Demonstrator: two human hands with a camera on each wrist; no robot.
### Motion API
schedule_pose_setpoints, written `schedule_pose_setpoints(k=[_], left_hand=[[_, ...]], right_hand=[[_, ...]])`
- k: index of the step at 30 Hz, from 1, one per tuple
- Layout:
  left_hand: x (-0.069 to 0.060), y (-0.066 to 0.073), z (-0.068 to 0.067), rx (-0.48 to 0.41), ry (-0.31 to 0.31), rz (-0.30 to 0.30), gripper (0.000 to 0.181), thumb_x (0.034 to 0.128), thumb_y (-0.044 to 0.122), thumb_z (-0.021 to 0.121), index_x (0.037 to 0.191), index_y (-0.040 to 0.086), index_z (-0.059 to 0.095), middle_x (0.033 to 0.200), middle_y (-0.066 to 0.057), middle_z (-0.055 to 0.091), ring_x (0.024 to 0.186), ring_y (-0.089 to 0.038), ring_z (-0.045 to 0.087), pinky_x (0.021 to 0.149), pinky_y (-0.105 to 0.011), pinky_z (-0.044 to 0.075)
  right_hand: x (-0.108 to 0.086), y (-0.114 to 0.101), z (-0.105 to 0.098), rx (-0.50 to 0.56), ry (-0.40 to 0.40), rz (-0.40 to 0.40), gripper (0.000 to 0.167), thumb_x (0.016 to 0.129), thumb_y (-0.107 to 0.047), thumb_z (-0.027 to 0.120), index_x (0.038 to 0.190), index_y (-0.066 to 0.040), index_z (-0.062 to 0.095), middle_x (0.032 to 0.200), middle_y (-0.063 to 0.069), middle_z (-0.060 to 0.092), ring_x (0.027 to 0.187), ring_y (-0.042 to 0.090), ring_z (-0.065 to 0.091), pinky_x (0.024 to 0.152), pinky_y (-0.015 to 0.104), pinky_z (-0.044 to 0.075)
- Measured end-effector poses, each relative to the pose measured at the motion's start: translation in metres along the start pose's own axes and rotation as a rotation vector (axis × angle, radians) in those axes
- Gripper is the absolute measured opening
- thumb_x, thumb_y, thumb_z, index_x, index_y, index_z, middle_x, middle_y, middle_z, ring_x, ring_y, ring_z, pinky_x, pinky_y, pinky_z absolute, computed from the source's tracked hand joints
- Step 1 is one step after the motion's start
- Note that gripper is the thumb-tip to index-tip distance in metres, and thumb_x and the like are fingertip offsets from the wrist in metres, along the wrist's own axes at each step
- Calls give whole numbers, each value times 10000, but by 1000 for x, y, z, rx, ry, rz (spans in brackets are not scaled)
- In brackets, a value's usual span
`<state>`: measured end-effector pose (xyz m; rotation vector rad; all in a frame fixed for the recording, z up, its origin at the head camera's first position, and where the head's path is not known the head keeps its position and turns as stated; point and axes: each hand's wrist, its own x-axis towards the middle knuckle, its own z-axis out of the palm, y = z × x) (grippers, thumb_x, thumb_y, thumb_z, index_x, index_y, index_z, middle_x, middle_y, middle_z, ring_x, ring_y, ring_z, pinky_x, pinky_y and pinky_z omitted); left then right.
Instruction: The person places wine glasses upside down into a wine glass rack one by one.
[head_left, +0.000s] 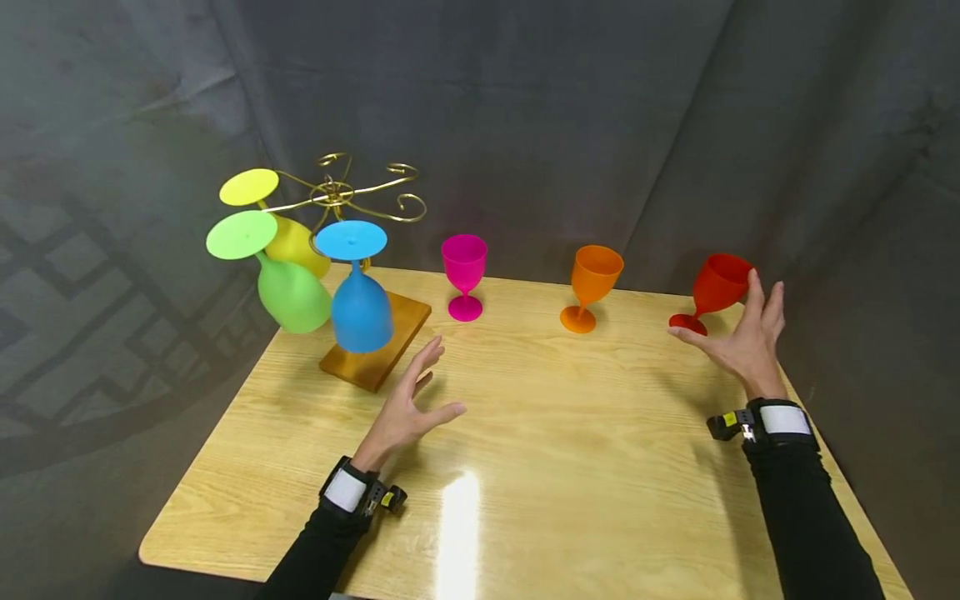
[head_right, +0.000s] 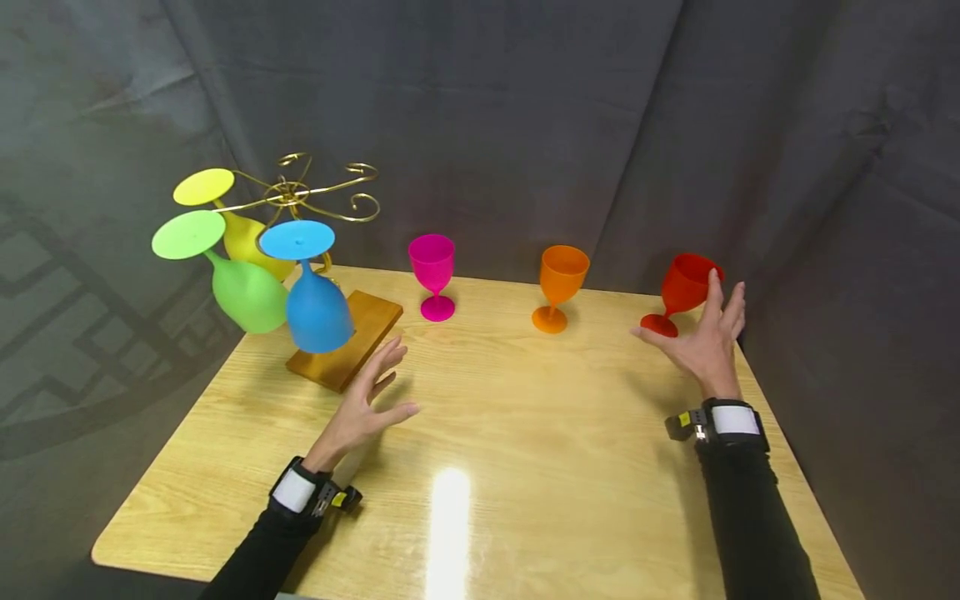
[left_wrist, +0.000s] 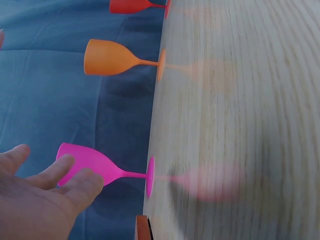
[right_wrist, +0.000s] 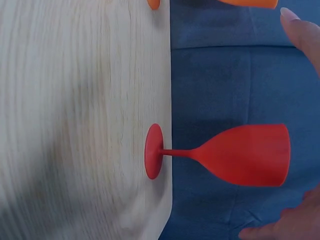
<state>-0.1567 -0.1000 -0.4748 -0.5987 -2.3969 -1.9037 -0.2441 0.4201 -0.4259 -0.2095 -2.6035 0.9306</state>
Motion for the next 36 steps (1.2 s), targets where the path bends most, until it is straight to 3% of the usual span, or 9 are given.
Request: schedule_pose_setpoints(k=[12,18,24,36], left_hand=[[-5,1,0,-5,0,10,992,882,206,816,1642,325,190,1707,41,221,1568,-326,243,1252,-618,264],[-8,2,-1,7,7,0,988,881,203,817,1624,402,196,1694,23,260,1565,-320,263,1246,-601,293],[-9,1,-3,5,4,6,990,883,180,814,1626,391,195,1695,11,255,1563,-356,255,1242,-607,296],[-11,2,-2,5,-5,18,1003,876,153,812,1647,296,187,1690,-55,265,1549,-417,253,1233,-626,297]], right_hand=[[30,-6,-13,-60,-61,0,1317,747,-583,829,1643,-344,-106,1685,67,-312,1560,438,-199,1099,853,155],[42,-1,-18,-112,-84,13,1252,791,-567,783,1651,-310,-89,1682,133,-303,1543,509,-176,1053,873,183],[58,-4,-18,-154,-155,20,1219,814,-555,765,1649,-316,-91,1669,168,-319,1521,558,-163,1011,890,231],[88,-4,-21,-221,-259,75,1287,770,-644,789,1650,-281,-78,1647,259,-306,1491,613,-173,992,936,128]])
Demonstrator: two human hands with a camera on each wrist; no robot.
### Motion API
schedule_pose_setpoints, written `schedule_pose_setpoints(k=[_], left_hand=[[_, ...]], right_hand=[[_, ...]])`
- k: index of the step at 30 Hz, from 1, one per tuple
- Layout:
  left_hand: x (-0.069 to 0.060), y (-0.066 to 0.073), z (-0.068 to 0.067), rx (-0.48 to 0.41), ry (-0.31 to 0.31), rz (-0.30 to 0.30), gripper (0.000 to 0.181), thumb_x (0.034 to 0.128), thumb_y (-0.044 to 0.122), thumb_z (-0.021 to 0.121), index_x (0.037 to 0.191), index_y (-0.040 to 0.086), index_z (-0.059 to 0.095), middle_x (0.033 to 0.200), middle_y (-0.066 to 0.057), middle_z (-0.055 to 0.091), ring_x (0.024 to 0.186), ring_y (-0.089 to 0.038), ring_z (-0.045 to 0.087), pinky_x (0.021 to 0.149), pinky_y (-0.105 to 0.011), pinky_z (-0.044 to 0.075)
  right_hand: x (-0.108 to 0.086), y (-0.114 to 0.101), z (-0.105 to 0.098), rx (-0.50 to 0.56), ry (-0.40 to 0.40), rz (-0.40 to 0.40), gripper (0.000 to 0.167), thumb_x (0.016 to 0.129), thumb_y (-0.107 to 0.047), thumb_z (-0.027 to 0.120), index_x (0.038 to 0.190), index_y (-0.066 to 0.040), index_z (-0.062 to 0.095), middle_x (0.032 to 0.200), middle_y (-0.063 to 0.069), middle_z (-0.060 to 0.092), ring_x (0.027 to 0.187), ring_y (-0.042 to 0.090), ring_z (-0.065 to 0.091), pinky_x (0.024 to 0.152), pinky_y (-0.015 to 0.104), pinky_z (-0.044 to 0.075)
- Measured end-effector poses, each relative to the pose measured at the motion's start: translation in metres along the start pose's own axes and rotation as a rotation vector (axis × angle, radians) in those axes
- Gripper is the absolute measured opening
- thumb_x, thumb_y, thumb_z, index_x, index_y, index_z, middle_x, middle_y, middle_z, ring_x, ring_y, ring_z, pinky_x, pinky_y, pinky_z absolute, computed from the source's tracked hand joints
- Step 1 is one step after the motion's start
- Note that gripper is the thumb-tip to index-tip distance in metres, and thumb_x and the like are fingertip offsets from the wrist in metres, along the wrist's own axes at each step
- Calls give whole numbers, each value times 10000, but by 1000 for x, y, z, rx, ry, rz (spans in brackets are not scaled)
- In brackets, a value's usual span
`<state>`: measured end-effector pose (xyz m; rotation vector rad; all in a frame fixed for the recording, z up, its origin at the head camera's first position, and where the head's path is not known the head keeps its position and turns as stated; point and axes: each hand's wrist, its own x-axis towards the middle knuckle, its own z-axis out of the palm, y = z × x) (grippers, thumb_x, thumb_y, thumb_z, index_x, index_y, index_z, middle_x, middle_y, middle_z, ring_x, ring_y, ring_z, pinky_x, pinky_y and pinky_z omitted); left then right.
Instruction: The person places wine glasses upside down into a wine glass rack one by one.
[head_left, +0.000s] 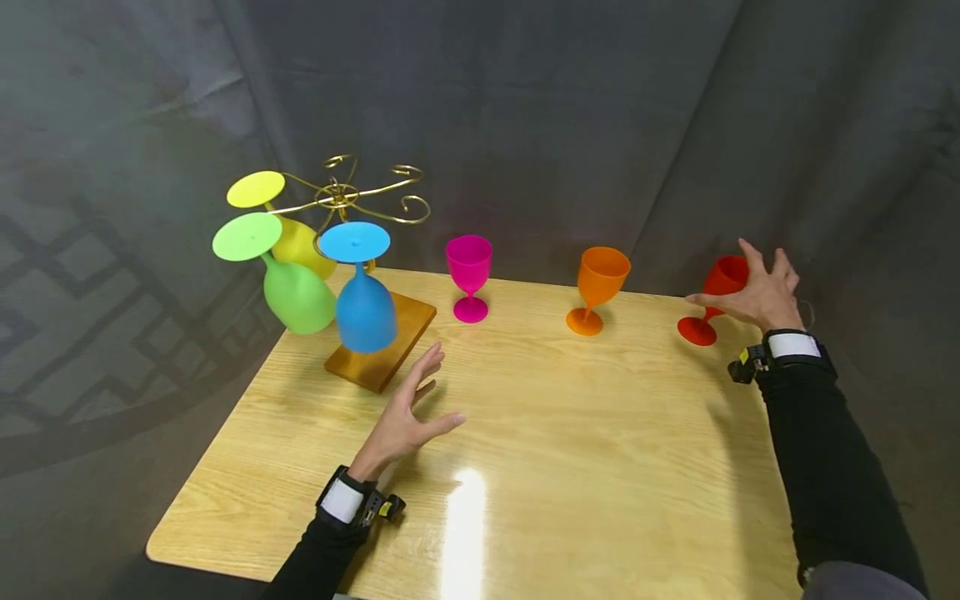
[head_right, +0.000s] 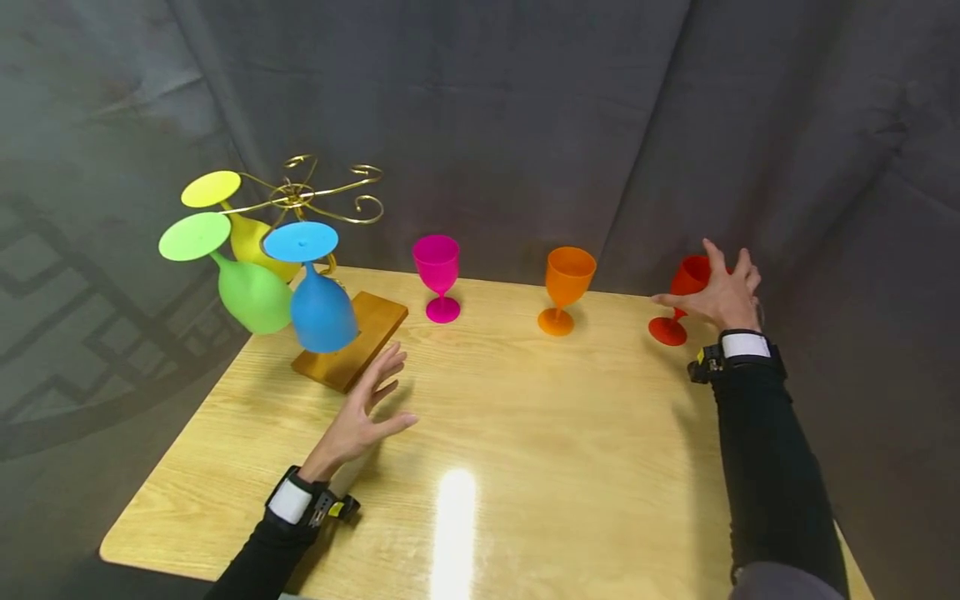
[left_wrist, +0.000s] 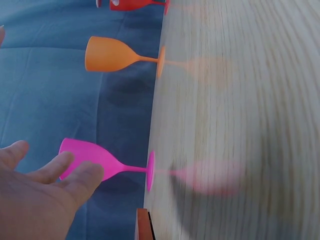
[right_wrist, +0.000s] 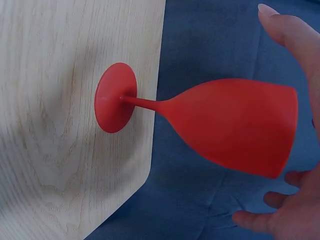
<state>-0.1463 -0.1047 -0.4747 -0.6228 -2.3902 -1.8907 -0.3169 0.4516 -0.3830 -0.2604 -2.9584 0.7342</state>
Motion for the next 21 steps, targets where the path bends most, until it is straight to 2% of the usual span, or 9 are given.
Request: schedule_pose_setpoints(k=[3,8,10,13,15,21], left_hand=[[-1,1,0,-3,3,-2,1007,872,165,819,1638,341,190,1687,-38,270,1552,-399,256,1236,-616,299],[0,2,0,-7,9,-7,1011,866,188,826,1646,301,193,1681,-28,282,1552,-385,265,1238,-611,300],[0,1,1,-6,11,-11,1012,864,196,827,1649,279,193,1680,-22,284,1553,-376,267,1239,-608,299],[0,1,1,-7,13,-18,1012,861,195,829,1640,332,199,1681,-5,283,1556,-370,264,1244,-595,299],[-1,-1,1,-7,15,-12,1012,862,185,827,1643,315,196,1684,-14,280,1553,-386,263,1240,-601,301],[-1,-4,1,-22,21,0,1004,865,180,824,1641,316,201,1681,-40,287,1542,-421,264,1230,-615,311]], right_hand=[[5,3,3,-17,-16,18,1281,777,-637,786,1651,-262,-72,1644,290,-284,1484,632,-150,1014,926,125],[11,10,7,-28,-22,45,1269,784,-619,785,1652,-253,-65,1638,314,-270,1472,651,-132,1039,919,119],[13,10,7,-36,-20,56,1252,790,-605,784,1653,-261,-54,1640,312,-266,1473,648,-122,1057,911,111],[17,7,7,-53,-19,63,1211,806,-578,777,1654,-270,-31,1644,313,-249,1472,651,-91,1080,895,121],[20,5,8,-64,-16,62,1181,817,-570,769,1656,-275,-9,1648,315,-232,1466,660,-66,1087,888,133],[25,4,10,-77,-35,53,1124,838,-569,745,1657,-275,33,1646,345,-159,1438,685,6,1048,901,184]])
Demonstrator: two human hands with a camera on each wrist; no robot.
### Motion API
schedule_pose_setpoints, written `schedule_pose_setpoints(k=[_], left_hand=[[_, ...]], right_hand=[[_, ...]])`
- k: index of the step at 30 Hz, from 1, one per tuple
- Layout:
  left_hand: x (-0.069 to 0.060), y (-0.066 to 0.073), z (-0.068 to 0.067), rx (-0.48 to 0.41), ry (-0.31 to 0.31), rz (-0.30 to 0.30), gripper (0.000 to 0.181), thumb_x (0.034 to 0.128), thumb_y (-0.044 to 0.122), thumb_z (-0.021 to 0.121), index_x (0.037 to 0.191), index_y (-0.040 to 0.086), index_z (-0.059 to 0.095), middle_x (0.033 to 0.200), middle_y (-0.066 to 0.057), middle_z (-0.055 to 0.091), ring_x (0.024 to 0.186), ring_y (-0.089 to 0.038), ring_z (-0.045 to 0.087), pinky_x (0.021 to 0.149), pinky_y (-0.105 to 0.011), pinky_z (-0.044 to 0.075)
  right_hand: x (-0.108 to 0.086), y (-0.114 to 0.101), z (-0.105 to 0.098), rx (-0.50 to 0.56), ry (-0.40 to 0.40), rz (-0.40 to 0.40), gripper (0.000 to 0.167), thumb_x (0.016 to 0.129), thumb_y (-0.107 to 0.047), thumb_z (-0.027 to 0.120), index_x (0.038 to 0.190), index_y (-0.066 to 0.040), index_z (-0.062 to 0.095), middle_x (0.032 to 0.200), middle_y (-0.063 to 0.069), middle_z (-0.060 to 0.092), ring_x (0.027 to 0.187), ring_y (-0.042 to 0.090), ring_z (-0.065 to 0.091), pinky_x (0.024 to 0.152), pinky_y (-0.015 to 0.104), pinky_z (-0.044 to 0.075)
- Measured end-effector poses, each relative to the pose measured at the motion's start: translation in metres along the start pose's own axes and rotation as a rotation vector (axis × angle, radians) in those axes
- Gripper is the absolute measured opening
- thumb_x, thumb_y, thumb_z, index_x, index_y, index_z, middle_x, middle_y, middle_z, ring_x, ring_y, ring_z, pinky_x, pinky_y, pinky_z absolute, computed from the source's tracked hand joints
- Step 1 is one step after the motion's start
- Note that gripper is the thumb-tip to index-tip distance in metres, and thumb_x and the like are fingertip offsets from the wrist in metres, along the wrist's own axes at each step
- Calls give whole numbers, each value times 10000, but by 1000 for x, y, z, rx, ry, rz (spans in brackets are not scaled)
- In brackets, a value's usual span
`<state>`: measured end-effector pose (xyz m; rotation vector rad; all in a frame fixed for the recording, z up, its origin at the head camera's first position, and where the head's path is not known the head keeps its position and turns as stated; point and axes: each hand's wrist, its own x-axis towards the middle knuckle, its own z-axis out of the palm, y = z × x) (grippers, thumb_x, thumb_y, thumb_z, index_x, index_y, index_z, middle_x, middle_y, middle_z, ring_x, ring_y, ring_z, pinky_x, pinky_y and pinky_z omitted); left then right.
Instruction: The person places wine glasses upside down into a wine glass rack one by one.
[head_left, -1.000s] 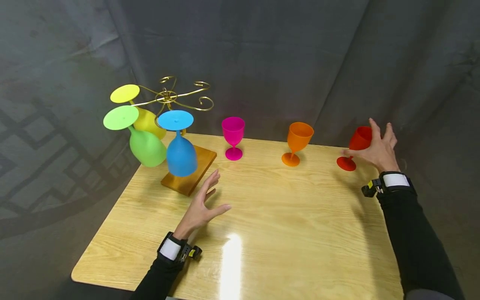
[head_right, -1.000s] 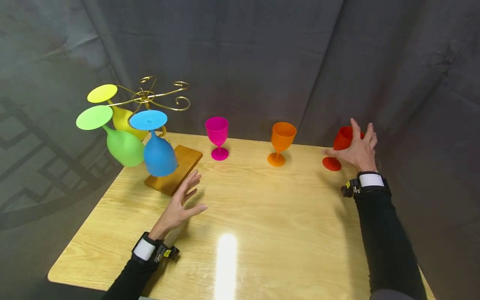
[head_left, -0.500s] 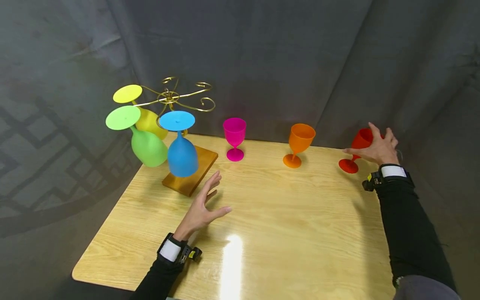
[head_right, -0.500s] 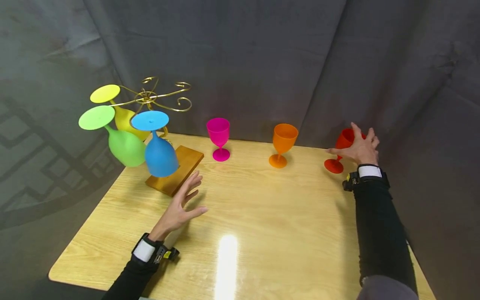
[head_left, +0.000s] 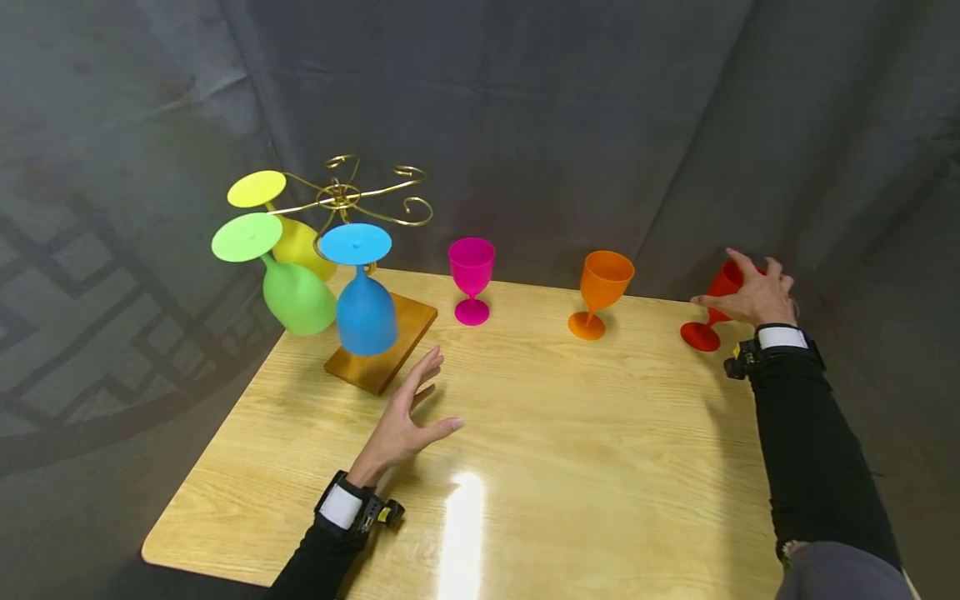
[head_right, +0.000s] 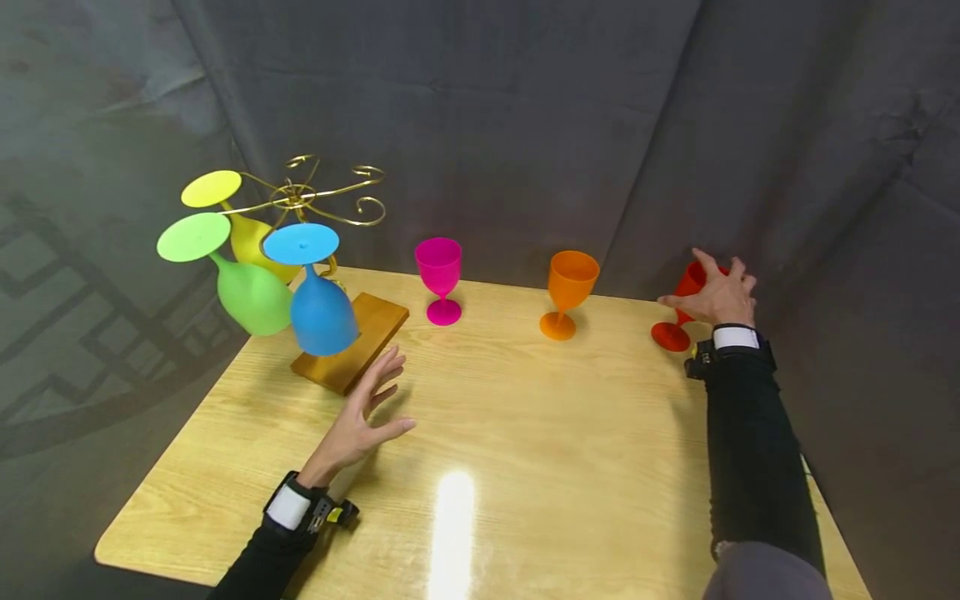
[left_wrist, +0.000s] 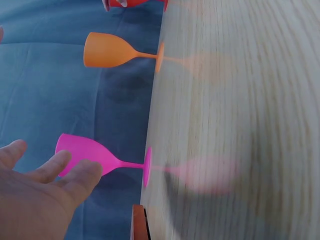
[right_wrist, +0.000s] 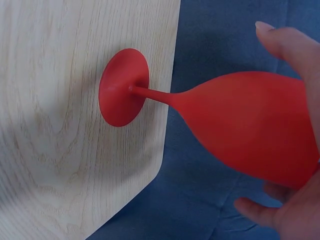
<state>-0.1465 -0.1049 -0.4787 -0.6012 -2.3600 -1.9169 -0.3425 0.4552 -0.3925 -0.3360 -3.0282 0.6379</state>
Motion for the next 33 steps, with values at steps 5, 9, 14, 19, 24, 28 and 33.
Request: schedule_pose_setpoints(k=[5,9,14,19,24,28,33], left_hand=[[-2,0,0,-6,12,-12,992,872,185,824,1642,305,209,1673,-13,299,1545,-381,277,1236,-595,317],[-2,-2,0,-4,14,-10,988,881,170,814,1648,273,199,1675,-25,294,1541,-384,281,1231,-602,321],[-3,-3,-2,-5,19,-2,976,886,158,805,1647,266,203,1674,-45,293,1536,-413,276,1226,-616,321],[-4,-4,-3,-3,22,4,964,889,150,798,1643,281,213,1670,-51,301,1529,-434,278,1222,-618,324],[-3,-5,-1,-14,20,23,967,886,129,797,1646,242,210,1667,-75,305,1519,-453,284,1214,-635,326],[-3,-4,0,-25,16,27,979,878,126,806,1645,255,212,1667,-72,306,1520,-446,287,1217,-627,326],[-3,-2,1,-44,6,13,988,877,133,810,1648,252,203,1671,-60,296,1531,-426,280,1223,-628,315]], right_hand=[[1,1,2,-1,0,-14,1040,859,-525,736,1654,-255,122,1602,400,28,1352,655,149,1010,884,290],[0,3,3,-4,13,-19,953,892,-469,714,1645,-230,181,1537,420,145,1294,625,209,972,858,362],[-2,3,2,7,26,-23,917,901,-469,708,1635,-209,225,1493,416,208,1267,607,241,955,827,403],[-3,2,1,17,40,-35,913,907,-485,704,1636,-214,226,1511,403,210,1276,595,249,969,822,402],[-7,-1,-3,24,61,-51,897,911,-480,697,1634,-212,238,1519,401,218,1267,594,278,990,810,405],[-12,-5,-5,48,87,-64,873,918,-495,681,1626,-200,261,1506,397,244,1245,594,317,997,789,420],[-24,-5,-5,118,109,-73,865,926,-534,665,1614,-176,282,1484,380,279,1232,583,345,981,750,450]])
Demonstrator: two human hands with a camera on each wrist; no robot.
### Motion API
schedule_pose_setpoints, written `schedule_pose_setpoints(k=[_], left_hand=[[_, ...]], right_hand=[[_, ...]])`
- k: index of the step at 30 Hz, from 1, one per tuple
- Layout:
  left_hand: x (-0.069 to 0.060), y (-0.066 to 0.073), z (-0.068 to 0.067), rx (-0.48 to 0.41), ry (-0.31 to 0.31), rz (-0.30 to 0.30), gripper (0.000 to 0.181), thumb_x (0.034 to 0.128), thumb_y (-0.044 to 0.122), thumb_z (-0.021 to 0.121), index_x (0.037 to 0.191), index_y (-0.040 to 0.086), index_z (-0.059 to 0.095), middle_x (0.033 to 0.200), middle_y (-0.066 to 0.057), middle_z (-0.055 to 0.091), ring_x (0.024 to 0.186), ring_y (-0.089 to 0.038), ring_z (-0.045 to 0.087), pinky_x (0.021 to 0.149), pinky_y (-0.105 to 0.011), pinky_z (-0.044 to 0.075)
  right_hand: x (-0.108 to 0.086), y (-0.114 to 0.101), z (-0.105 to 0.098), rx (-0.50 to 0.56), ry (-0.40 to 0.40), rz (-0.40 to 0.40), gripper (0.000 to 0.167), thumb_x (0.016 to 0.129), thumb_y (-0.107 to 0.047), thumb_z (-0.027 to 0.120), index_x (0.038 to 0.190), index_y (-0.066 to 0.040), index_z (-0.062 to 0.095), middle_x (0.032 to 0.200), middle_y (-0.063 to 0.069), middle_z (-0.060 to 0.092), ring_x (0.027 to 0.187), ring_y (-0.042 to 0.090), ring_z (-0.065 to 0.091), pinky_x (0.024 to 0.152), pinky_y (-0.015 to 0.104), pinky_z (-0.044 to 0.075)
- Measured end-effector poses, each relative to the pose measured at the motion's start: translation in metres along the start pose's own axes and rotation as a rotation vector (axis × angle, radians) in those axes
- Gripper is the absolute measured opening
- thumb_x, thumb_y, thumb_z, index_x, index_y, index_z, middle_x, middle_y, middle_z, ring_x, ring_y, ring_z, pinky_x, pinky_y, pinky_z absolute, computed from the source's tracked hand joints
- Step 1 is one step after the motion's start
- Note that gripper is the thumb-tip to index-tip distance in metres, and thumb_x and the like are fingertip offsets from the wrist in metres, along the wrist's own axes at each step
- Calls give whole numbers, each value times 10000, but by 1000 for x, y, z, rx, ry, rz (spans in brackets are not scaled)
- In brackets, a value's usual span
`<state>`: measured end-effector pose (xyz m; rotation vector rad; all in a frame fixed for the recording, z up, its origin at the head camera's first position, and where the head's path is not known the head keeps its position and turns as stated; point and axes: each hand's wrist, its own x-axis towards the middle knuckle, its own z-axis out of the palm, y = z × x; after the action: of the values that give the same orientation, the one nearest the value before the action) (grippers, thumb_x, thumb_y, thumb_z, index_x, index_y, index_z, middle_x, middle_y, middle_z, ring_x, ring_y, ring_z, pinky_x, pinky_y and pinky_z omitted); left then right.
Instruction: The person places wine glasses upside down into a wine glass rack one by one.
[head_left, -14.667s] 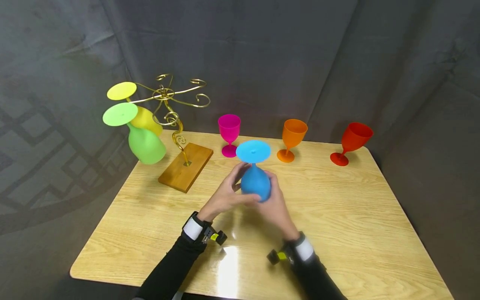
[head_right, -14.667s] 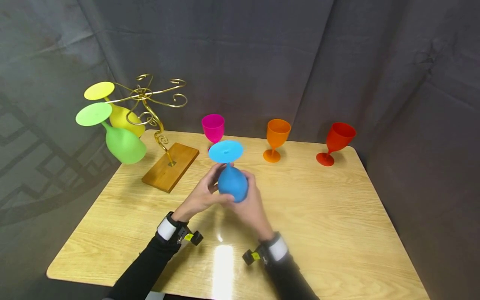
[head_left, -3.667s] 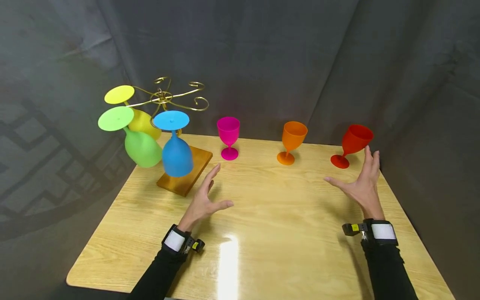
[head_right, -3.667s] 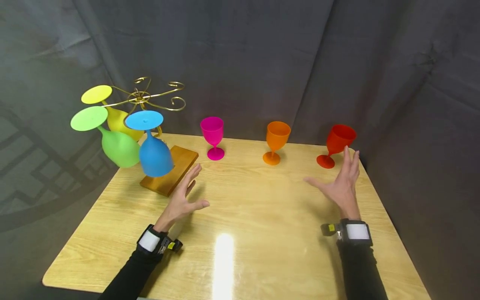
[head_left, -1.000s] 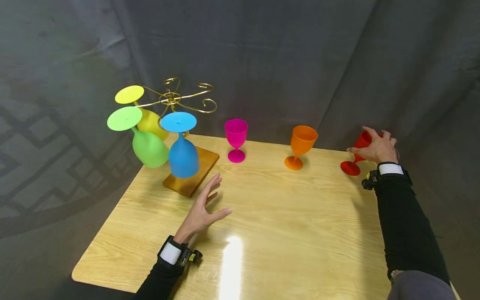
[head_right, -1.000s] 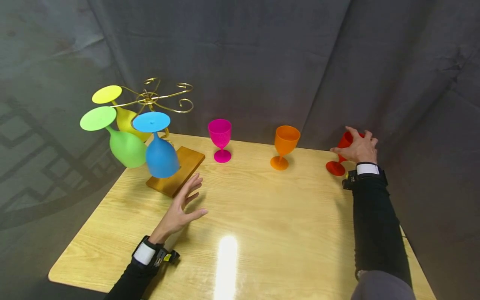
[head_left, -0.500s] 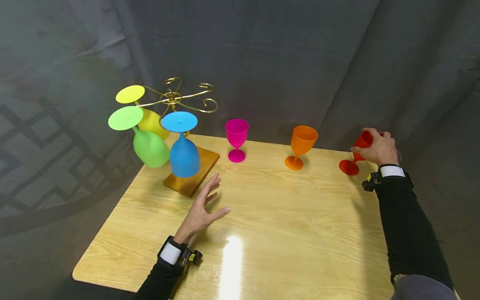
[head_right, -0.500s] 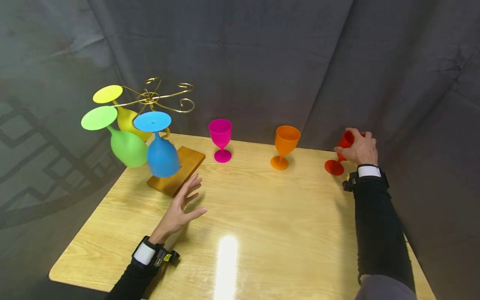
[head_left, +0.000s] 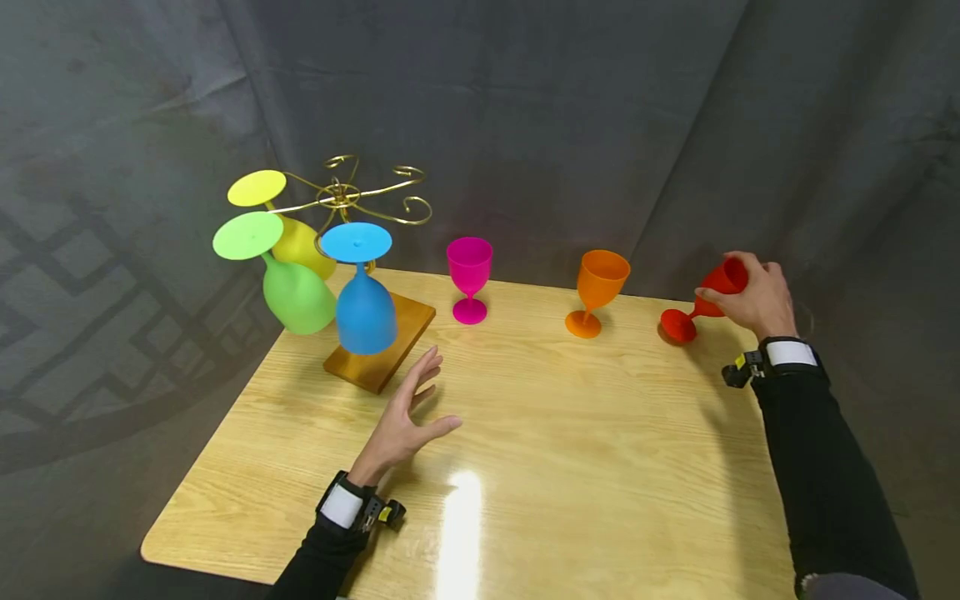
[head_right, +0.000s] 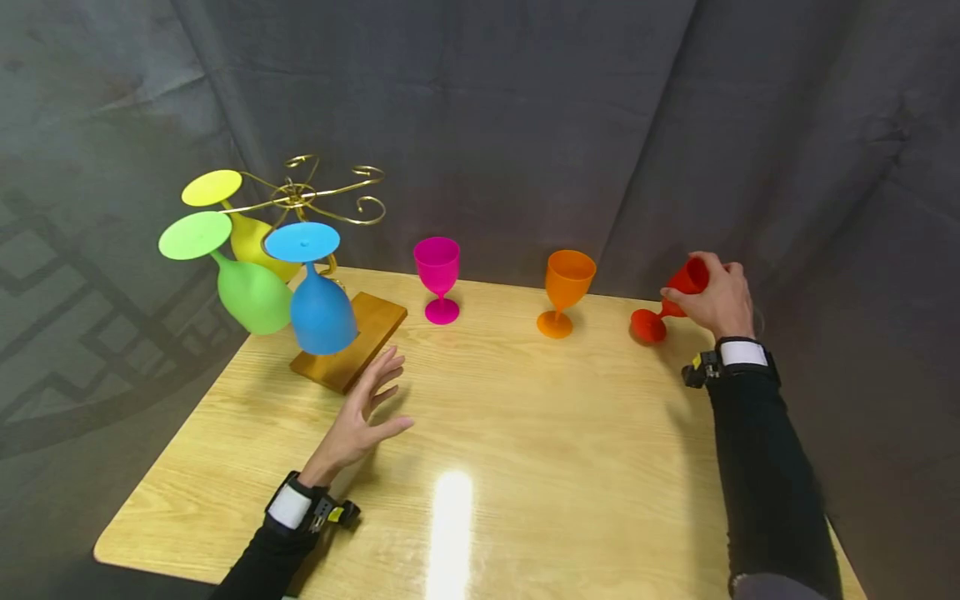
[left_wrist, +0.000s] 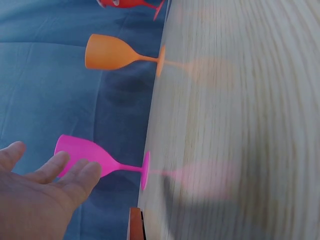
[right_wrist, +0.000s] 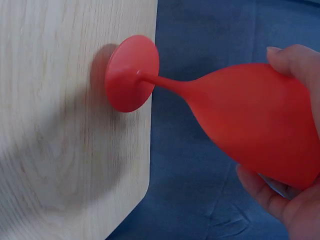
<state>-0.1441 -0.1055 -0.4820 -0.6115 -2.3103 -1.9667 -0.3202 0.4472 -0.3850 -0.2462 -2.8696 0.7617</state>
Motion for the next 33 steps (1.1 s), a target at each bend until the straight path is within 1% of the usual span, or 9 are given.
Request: schedule_pose_setpoints(k=[5,10,12,15,18,22,24,26,33], left_hand=[[1,-1,1,-40,-22,-2,967,898,100,773,1654,190,177,1676,-90,281,1529,-466,254,1220,-665,284],[1,1,1,-114,-60,3,917,933,149,722,1656,201,160,1676,-172,238,1528,-494,224,1217,-701,245],[1,2,2,-137,-69,-1,905,943,205,717,1655,204,159,1672,-200,221,1530,-487,220,1224,-698,230],[2,2,3,-176,-74,-6,881,952,199,689,1655,188,157,1665,-241,198,1532,-490,203,1238,-690,200],[3,2,5,-206,-76,-7,866,958,197,673,1654,177,157,1663,-247,193,1536,-489,189,1249,-681,179],[4,1,6,-216,-76,-1,858,965,233,668,1653,172,160,1663,-259,192,1534,-499,188,1248,-684,176],[4,2,7,-220,-74,-3,844,967,224,655,1653,178,165,1663,-266,190,1533,-498,192,1249,-682,177],[3,1,8,-220,-74,-2,839,972,252,650,1653,181,165,1661,-279,186,1528,-511,190,1246,-685,182],[2,0,7,-220,-71,8,820,986,259,624,1653,164,157,1657,-254,215,1517,-539,191,1229,-705,200]], right_hand=[[-11,2,1,44,24,-4,895,917,-592,651,1609,-158,286,1469,370,311,1238,570,355,976,732,465],[-21,5,3,60,58,-18,877,922,-595,640,1597,-143,311,1454,356,348,1248,553,362,968,719,466],[-26,4,3,70,65,-19,868,923,-597,635,1598,-154,314,1457,353,358,1253,550,364,960,714,467],[-34,1,4,90,75,-14,871,922,-612,629,1606,-182,304,1466,348,369,1260,546,374,968,710,473],[-43,-5,4,120,89,-3,875,921,-616,630,1612,-199,292,1475,340,381,1265,540,389,988,708,475],[-54,-10,6,156,106,2,864,924,-602,637,1608,-200,295,1483,319,403,1278,520,403,1006,699,474],[-59,-11,8,164,101,1,857,931,-589,636,1608,-193,292,1491,315,405,1286,519,402,1011,697,473],[-63,-11,10,177,95,3,859,934,-582,637,1610,-186,285,1511,312,399,1298,519,396,1022,704,469],[-76,-18,17,233,98,15,867,928,-575,659,1606,-189,281,1565,272,397,1330,502,411,1049,713,463]])
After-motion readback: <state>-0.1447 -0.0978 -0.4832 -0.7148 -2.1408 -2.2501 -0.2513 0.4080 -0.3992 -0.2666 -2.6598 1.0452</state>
